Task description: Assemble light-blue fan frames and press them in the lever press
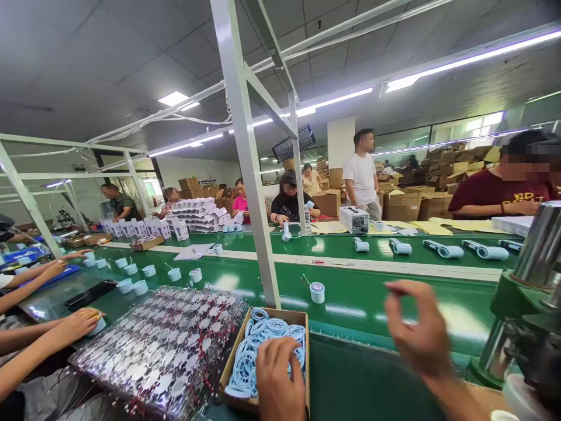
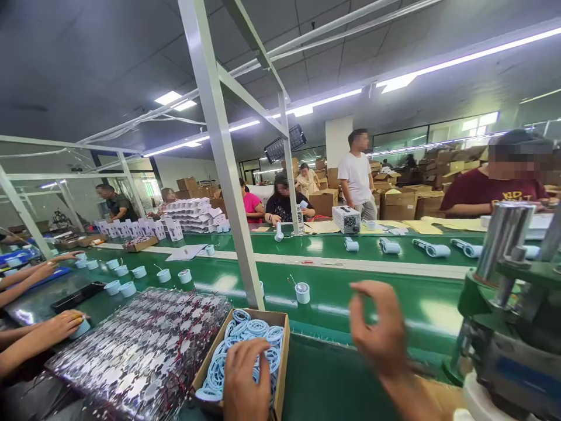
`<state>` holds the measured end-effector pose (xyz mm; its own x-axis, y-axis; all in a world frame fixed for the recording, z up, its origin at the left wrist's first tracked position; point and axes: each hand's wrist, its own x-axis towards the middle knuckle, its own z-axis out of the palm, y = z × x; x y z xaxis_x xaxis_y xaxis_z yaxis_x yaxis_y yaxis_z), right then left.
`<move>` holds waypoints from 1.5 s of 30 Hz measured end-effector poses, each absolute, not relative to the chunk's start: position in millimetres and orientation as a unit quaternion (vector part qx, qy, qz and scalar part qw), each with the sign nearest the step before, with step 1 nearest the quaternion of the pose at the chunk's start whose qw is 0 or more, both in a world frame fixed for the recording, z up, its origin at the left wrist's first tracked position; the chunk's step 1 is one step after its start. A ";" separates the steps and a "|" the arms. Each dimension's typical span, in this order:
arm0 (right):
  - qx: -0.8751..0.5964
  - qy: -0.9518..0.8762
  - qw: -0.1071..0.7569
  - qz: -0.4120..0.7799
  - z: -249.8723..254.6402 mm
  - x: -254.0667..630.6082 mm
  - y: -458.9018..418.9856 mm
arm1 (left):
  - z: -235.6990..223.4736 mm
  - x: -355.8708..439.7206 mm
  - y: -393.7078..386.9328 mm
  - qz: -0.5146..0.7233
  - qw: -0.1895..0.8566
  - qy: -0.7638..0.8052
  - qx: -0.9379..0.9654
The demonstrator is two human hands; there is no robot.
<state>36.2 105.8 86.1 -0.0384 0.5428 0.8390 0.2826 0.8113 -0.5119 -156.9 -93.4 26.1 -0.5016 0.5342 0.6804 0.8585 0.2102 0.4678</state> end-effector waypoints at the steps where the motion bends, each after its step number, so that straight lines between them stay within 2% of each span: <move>1: -0.288 -0.730 0.607 0.125 77.9 16.8 117.4 | 31.5 -175.6 -95.2 -0.391 0.182 -0.773 -0.466; 6: -0.314 -0.788 0.480 0.225 12.6 -74.8 158.1 | 30.8 -212.5 -81.0 -0.237 0.109 -0.806 -0.531; 12: -0.358 -0.792 0.411 0.274 -37.7 -122.1 180.4 | 16.1 -222.7 -60.5 -0.230 0.085 -0.797 -0.553; 17: -0.401 -0.765 0.416 0.285 -45.9 -131.2 187.9 | 4.9 -226.2 -61.2 -0.263 0.153 -0.770 -0.561; 23: -0.387 -0.738 0.460 0.307 -35.0 -113.9 175.7 | -6.2 -220.2 -63.1 -0.354 0.127 -0.772 -0.512; 30: -0.362 -0.706 0.481 0.372 -31.1 -38.6 116.4 | 12.5 -211.1 -72.0 -0.348 0.185 -0.733 -0.555; 34: -0.377 -0.682 0.472 0.411 -46.5 15.8 72.4 | 18.0 -191.0 -73.9 -0.402 0.208 -0.693 -0.561; 38: -0.356 -0.688 0.434 0.460 -49.7 58.1 32.9 | 28.0 -151.7 -74.9 -0.410 0.108 -0.660 -0.620; 42: -0.314 -0.712 0.363 0.512 -41.0 81.9 8.7 | 36.8 -116.6 -68.9 -0.327 -0.066 -0.616 -0.714; 45: -0.286 -0.723 0.323 0.540 -41.1 89.3 2.8 | 35.7 -102.1 -61.5 -0.269 -0.135 -0.591 -0.748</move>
<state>89.3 2.8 -41.1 -0.6274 0.7624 0.1584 0.0644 0.2535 -0.9652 -102.1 -61.5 35.7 0.1568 0.9571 0.2436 0.8116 -0.2654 0.5205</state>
